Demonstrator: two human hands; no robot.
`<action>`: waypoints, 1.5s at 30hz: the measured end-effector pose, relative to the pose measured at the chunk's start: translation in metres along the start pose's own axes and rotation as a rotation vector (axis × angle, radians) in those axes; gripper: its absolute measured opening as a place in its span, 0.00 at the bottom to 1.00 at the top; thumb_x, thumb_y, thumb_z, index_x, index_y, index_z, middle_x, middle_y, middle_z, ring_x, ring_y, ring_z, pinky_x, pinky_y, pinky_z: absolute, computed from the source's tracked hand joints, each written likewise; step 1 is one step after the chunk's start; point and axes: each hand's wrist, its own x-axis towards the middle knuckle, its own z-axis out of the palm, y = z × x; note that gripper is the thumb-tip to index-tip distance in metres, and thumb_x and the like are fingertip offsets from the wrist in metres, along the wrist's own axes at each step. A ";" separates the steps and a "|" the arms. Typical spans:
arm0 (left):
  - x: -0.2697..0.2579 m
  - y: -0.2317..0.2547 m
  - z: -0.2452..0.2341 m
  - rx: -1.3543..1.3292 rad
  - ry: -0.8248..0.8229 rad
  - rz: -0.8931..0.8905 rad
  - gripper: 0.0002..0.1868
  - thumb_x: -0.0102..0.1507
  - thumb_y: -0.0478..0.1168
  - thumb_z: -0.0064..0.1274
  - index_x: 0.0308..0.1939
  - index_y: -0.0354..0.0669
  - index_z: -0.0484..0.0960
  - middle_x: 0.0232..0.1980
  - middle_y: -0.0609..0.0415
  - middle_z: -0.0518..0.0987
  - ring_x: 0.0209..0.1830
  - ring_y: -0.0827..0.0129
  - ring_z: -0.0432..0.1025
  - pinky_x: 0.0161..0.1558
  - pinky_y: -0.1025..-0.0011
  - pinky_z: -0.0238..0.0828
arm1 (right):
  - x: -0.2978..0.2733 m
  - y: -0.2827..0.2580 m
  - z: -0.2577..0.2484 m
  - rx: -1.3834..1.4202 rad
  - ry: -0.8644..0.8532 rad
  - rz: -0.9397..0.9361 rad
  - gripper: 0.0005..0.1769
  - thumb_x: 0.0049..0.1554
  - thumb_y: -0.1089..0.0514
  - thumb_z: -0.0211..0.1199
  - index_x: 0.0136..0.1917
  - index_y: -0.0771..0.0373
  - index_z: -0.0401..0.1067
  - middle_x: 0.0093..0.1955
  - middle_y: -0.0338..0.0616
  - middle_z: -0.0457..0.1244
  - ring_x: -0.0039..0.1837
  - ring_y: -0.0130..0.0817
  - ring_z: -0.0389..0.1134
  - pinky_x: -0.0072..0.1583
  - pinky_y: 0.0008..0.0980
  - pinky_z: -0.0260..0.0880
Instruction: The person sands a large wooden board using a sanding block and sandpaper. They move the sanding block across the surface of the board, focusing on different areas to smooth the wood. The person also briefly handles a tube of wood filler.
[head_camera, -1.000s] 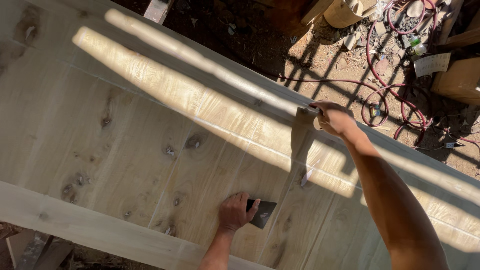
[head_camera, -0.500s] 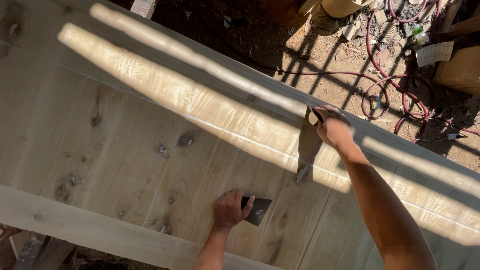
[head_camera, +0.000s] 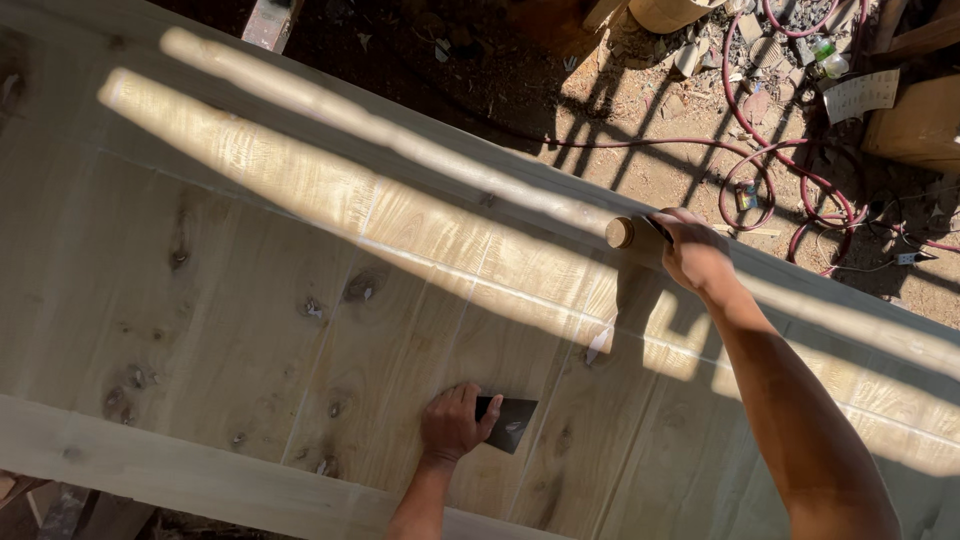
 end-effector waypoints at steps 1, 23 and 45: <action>-0.008 0.004 -0.004 -0.005 -0.031 -0.003 0.26 0.68 0.61 0.47 0.27 0.46 0.76 0.24 0.52 0.78 0.22 0.59 0.75 0.24 0.64 0.73 | -0.016 0.002 -0.002 0.021 -0.002 0.026 0.30 0.56 0.67 0.54 0.72 0.59 0.68 0.68 0.49 0.63 0.69 0.52 0.64 0.71 0.45 0.67; -0.003 0.005 -0.001 0.034 -0.009 -0.017 0.25 0.66 0.61 0.48 0.27 0.46 0.78 0.23 0.53 0.78 0.21 0.61 0.75 0.22 0.65 0.72 | 0.007 0.053 0.034 0.041 -0.188 0.556 0.17 0.59 0.52 0.53 0.51 0.62 0.79 0.50 0.62 0.69 0.53 0.58 0.71 0.58 0.49 0.71; 0.002 0.007 -0.005 -0.004 0.035 -0.002 0.22 0.65 0.59 0.51 0.28 0.46 0.76 0.25 0.52 0.78 0.23 0.58 0.75 0.25 0.62 0.72 | 0.005 0.076 -0.013 0.190 -0.238 0.564 0.22 0.51 0.59 0.55 0.58 0.58 0.77 0.46 0.59 0.69 0.46 0.51 0.69 0.50 0.48 0.68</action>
